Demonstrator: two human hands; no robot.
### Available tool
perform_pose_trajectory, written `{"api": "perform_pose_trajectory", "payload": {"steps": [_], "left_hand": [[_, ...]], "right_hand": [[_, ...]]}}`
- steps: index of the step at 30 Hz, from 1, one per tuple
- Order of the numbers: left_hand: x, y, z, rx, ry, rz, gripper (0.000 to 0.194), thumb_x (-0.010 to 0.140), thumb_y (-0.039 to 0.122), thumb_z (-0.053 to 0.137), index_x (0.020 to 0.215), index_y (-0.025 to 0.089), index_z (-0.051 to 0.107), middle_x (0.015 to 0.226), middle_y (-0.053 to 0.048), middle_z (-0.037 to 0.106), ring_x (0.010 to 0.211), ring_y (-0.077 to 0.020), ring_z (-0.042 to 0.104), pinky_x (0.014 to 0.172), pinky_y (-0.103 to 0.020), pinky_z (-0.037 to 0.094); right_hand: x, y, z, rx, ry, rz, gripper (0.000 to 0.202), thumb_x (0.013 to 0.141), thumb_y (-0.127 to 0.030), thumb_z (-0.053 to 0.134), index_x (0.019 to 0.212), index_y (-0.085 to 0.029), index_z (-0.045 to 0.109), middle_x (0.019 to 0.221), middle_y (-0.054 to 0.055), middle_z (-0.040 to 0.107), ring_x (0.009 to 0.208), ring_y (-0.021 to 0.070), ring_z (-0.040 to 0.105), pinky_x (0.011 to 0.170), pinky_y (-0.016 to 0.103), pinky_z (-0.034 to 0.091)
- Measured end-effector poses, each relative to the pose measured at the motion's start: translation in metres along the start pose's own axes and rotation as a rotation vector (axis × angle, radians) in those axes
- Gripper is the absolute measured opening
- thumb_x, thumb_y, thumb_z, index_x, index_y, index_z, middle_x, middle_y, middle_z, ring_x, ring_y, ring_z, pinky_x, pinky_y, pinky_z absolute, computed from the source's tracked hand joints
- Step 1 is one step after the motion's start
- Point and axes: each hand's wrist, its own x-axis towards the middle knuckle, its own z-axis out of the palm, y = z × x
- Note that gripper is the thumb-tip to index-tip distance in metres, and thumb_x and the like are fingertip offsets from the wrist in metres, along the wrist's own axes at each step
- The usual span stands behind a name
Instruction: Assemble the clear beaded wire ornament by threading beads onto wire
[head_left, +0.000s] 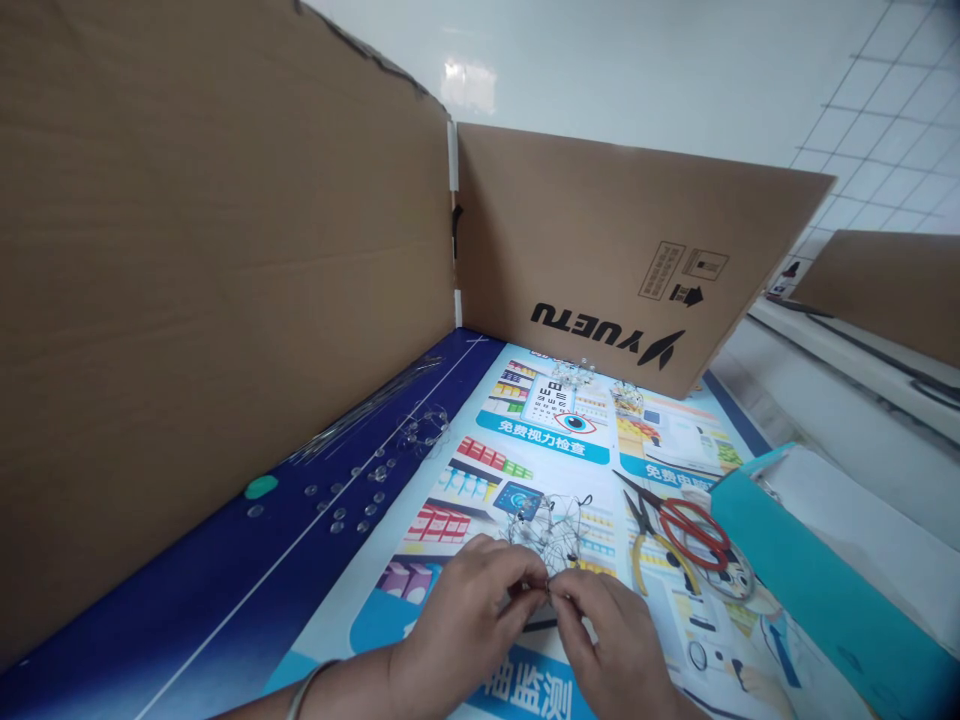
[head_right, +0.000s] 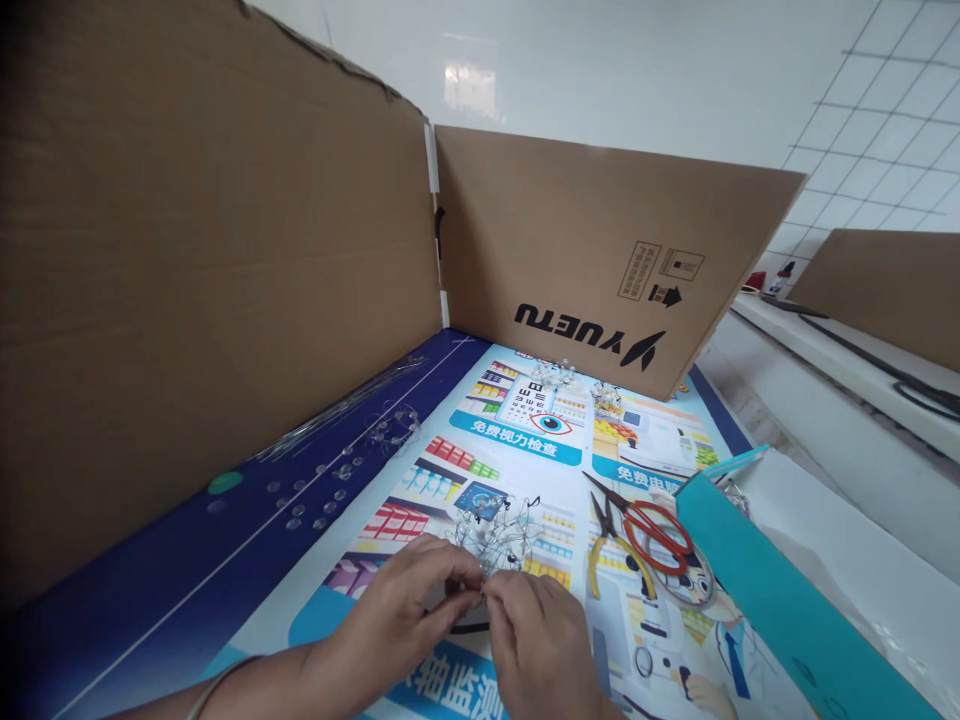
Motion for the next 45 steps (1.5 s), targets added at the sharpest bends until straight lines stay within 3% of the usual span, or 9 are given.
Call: {"api": "perform_pose_trajectory", "payload": {"steps": [13,27,37,45], "left_hand": [[-0.0025,-0.0022,0.0047,-0.007,0.028,0.029,0.014,0.076,0.008,0.053,0.081,0.020,0.059,0.073,0.001,0.062,0.071,-0.0147,0.054,0.067,-0.027,0.041],[-0.0005,0.0010,0.0059,-0.067,0.044,-0.005,0.017,0.070,0.005,0.046,0.076,0.018,0.056,0.068,0.000,0.059,0.064,-0.0127,0.053,0.061,-0.024,0.041],[-0.0007,0.0008,0.0053,-0.056,0.055,-0.013,0.018,0.066,0.004,0.044,0.074,0.017,0.054,0.066,0.001,0.056,0.060,-0.0118,0.052,0.057,-0.022,0.041],[-0.0004,-0.0031,0.0069,-0.090,0.016,-0.020,0.015,0.074,0.007,0.047,0.077,0.018,0.056,0.068,0.001,0.059,0.063,-0.0116,0.054,0.059,-0.022,0.043]], "right_hand": [[0.0004,-0.0031,0.0014,-0.066,0.050,-0.038,0.013,0.089,-0.015,0.043,0.090,-0.018,0.055,0.071,0.002,0.065,0.061,0.0156,0.060,0.058,0.026,0.044],[0.0021,-0.0049,-0.0002,-0.013,-0.011,-0.029,0.014,0.089,-0.015,0.041,0.088,-0.020,0.054,0.072,0.001,0.064,0.062,0.0144,0.060,0.058,0.025,0.045],[0.0028,-0.0005,-0.0037,0.007,-0.022,-0.114,0.016,0.087,-0.011,0.042,0.090,-0.019,0.055,0.078,0.004,0.066,0.069,0.0151,0.062,0.065,0.025,0.048],[0.0029,0.0037,-0.0033,-0.017,-0.001,-0.131,0.017,0.086,-0.009,0.041,0.089,-0.018,0.056,0.078,0.004,0.066,0.072,0.0156,0.062,0.067,0.027,0.049]]}}
